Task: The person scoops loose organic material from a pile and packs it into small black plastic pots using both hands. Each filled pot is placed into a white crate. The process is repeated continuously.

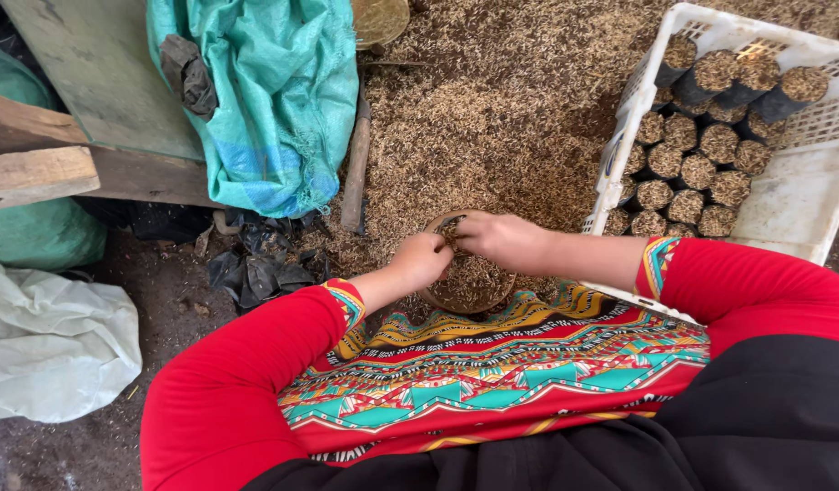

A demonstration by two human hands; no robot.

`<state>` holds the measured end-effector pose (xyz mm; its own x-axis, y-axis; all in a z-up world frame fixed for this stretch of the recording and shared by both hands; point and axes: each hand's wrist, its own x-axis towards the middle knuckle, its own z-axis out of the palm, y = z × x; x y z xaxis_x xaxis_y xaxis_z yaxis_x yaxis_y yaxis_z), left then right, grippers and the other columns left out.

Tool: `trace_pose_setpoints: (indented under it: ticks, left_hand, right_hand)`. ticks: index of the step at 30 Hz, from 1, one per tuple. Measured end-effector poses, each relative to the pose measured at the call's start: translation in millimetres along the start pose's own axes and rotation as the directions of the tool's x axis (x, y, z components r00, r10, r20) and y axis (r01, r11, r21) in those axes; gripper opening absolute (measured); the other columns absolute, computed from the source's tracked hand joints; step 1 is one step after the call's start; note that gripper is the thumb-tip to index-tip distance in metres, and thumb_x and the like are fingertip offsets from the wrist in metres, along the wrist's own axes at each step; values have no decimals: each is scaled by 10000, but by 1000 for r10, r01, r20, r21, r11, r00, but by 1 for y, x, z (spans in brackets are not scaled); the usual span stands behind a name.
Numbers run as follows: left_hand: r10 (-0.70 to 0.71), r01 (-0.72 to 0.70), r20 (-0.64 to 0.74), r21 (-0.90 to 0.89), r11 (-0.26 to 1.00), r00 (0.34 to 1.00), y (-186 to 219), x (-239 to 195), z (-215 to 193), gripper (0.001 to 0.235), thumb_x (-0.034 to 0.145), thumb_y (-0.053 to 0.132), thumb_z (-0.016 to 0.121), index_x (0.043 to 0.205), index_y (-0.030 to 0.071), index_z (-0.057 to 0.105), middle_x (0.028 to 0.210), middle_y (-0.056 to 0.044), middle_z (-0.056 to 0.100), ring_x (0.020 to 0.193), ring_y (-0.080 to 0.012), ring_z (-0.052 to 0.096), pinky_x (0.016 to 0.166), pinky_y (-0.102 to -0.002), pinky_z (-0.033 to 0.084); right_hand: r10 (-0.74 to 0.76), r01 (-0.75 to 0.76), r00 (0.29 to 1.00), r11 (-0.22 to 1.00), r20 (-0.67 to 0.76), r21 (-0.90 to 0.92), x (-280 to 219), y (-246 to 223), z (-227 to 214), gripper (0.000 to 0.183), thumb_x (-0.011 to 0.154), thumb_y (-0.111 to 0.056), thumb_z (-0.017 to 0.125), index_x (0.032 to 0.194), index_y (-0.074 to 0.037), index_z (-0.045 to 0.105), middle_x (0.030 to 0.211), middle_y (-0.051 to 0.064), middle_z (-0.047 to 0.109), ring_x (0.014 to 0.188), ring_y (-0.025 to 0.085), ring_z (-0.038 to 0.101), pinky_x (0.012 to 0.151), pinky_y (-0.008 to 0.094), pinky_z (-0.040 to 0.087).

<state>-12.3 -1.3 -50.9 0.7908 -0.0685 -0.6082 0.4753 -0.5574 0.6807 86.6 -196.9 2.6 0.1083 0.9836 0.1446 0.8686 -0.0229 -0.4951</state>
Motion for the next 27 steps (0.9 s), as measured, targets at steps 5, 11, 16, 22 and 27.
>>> trace_pose_setpoints:
  ticks: [5,11,16,22,27]
  left_hand:
    - [-58,51,11,332,942,998,18,1,-24,359,971,385,639,912,37,703,893,-191,709,853,-326,697,814,-439,535]
    - [350,-318,-187,179,931,918,30,-7,-43,264,894,245,675,961,8,582,940,-180,616,813,-340,656,731,-456,512]
    - [374,-337,-272,174,925,887,22,6,-32,153,915,153,690,901,9,638,809,-154,685,735,-309,685,686,-419,537]
    - [63,-114,-264,-185,976,963,11,-10,-21,197,910,160,667,882,-18,586,718,-131,712,600,-210,742,577,-384,588]
    - [-21,15,-129,-47,999,991,20,-17,-29,314,982,308,573,923,-1,577,663,-119,687,547,-250,723,587,-408,582]
  right_hand:
    - [251,-275,961,841,113,466,3,55,-19,238,873,-127,726,1104,-85,769,1050,76,753,949,201,727,828,339,615]
    - [729,-798,599,508,332,326,-2,138,35,269,962,-232,675,1218,-183,745,1148,72,776,1051,205,744,959,349,595]
    - [650,-692,722,672,239,263,11,169,100,433,880,-280,771,1286,-180,661,1400,81,616,1160,285,601,1013,434,461]
    - [703,-841,517,524,488,137,40,155,87,237,904,-222,743,1132,-204,800,1074,53,793,897,171,751,829,357,670]
    - [623,-795,604,517,497,317,36,123,7,253,880,-171,790,1130,-205,809,991,23,796,840,156,700,807,318,578]
